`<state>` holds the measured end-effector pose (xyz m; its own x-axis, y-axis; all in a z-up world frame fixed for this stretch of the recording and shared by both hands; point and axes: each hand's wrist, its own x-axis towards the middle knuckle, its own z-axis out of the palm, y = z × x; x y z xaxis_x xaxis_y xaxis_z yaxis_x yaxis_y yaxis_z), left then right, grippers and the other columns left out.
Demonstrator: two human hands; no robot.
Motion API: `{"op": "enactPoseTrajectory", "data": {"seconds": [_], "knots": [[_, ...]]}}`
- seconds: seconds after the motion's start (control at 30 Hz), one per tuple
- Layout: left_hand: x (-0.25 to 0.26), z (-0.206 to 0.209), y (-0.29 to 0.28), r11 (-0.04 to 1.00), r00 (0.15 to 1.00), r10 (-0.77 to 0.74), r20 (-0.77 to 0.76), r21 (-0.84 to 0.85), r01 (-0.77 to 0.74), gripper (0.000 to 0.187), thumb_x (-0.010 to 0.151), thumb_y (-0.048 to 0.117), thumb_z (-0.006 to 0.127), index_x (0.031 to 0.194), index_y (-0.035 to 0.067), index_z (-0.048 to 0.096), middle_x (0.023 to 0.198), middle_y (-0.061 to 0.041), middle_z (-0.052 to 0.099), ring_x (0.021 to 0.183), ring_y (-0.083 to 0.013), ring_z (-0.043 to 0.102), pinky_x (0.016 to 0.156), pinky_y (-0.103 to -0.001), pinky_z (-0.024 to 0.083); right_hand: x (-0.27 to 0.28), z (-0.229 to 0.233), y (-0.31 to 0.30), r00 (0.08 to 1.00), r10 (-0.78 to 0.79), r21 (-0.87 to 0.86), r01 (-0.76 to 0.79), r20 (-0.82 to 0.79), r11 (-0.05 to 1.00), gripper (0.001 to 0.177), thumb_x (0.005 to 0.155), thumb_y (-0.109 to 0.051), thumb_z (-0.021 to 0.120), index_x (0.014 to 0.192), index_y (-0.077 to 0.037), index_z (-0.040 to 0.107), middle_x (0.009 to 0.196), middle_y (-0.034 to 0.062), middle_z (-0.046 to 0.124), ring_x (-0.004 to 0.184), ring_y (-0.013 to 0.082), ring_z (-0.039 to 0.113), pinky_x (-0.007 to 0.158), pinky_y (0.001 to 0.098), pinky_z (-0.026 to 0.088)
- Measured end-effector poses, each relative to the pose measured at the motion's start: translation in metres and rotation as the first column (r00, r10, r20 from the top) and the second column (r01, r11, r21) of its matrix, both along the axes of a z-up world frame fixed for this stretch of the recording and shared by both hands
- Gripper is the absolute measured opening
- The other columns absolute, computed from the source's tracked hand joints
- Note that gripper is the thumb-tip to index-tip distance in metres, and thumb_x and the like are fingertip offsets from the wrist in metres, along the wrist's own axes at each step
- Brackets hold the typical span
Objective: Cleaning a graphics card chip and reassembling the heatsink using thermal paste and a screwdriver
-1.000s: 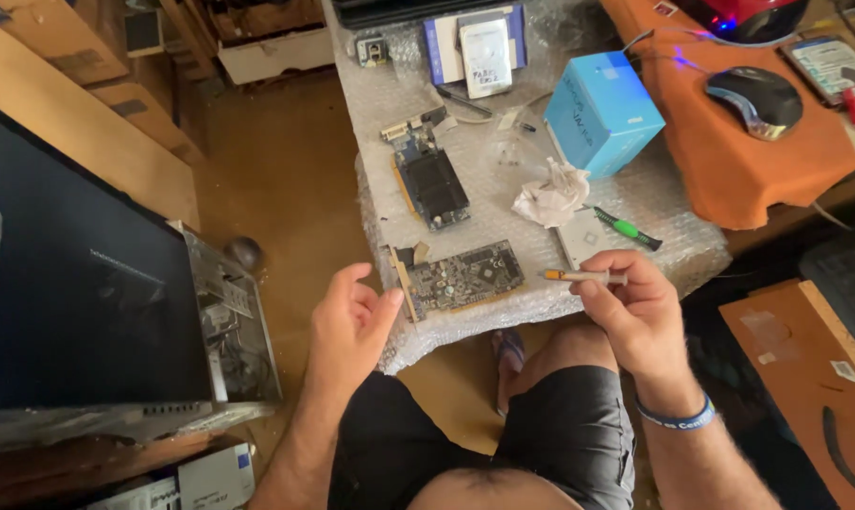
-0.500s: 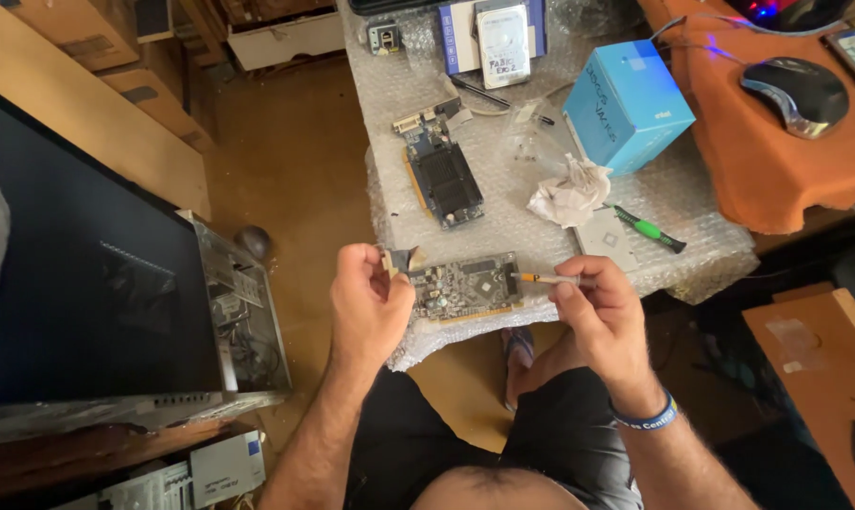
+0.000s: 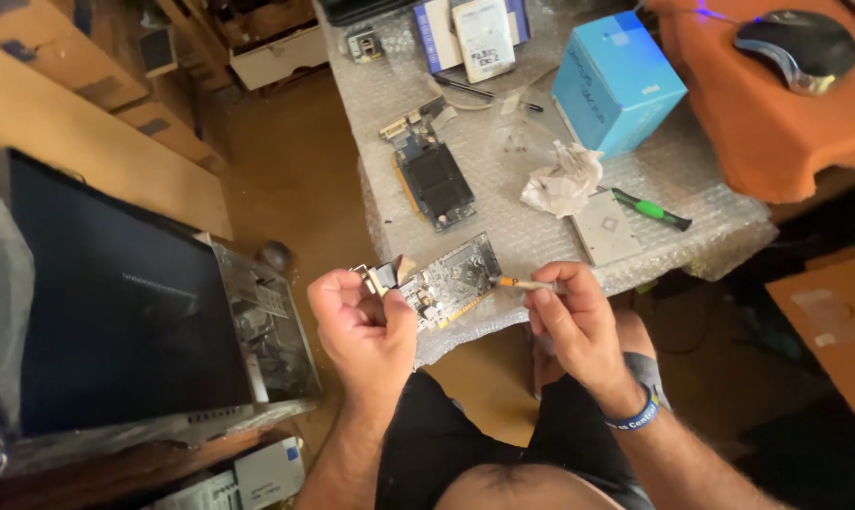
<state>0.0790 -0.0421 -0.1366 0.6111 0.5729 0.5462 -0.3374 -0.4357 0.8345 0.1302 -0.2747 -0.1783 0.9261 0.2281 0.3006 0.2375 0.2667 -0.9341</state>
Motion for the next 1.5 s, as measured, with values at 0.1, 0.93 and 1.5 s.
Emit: {"op": "enactPoseTrajectory", "data": {"seconds": [0.1,0.93,1.5], "knots": [[0.000,0.007,-0.001,1.000,1.000,-0.015,-0.001,0.018,0.015,0.041,0.079,-0.009,0.067,0.115,-0.004,0.048,0.074,-0.016,0.064,0.032,-0.0169,0.052,0.032,-0.025,0.037,-0.001,-0.007,0.002,0.999,-0.035,0.043,0.036,-0.027,0.998,0.018,0.101,-0.003,0.057,0.118,0.003,0.054,0.077,0.0111,0.063,0.053,0.0116,0.057,0.047,0.0226,0.047],[0.019,0.046,-0.022,0.982,0.991,0.112,-0.072,0.163,-0.099,0.038,0.072,-0.004,0.070,0.106,-0.002,0.054,0.070,-0.017,0.066,0.039,-0.0216,0.062,0.035,-0.030,0.041,0.033,0.028,-0.005,0.995,-0.031,-0.217,0.051,0.094,0.975,0.014,0.100,-0.010,0.060,0.110,-0.003,0.053,0.071,0.0078,0.059,0.059,0.0113,0.047,0.052,0.0247,0.041],[0.023,0.042,-0.014,0.985,0.998,0.033,-0.055,0.173,-0.023,0.040,0.074,-0.011,0.069,0.108,-0.003,0.052,0.069,-0.018,0.066,0.035,-0.0184,0.057,0.032,-0.028,0.040,0.037,0.031,0.000,0.998,-0.040,-0.441,0.057,0.049,0.895,0.018,0.097,-0.012,0.063,0.110,-0.006,0.053,0.078,0.0110,0.065,0.061,0.0176,0.054,0.055,0.0335,0.048]]}}
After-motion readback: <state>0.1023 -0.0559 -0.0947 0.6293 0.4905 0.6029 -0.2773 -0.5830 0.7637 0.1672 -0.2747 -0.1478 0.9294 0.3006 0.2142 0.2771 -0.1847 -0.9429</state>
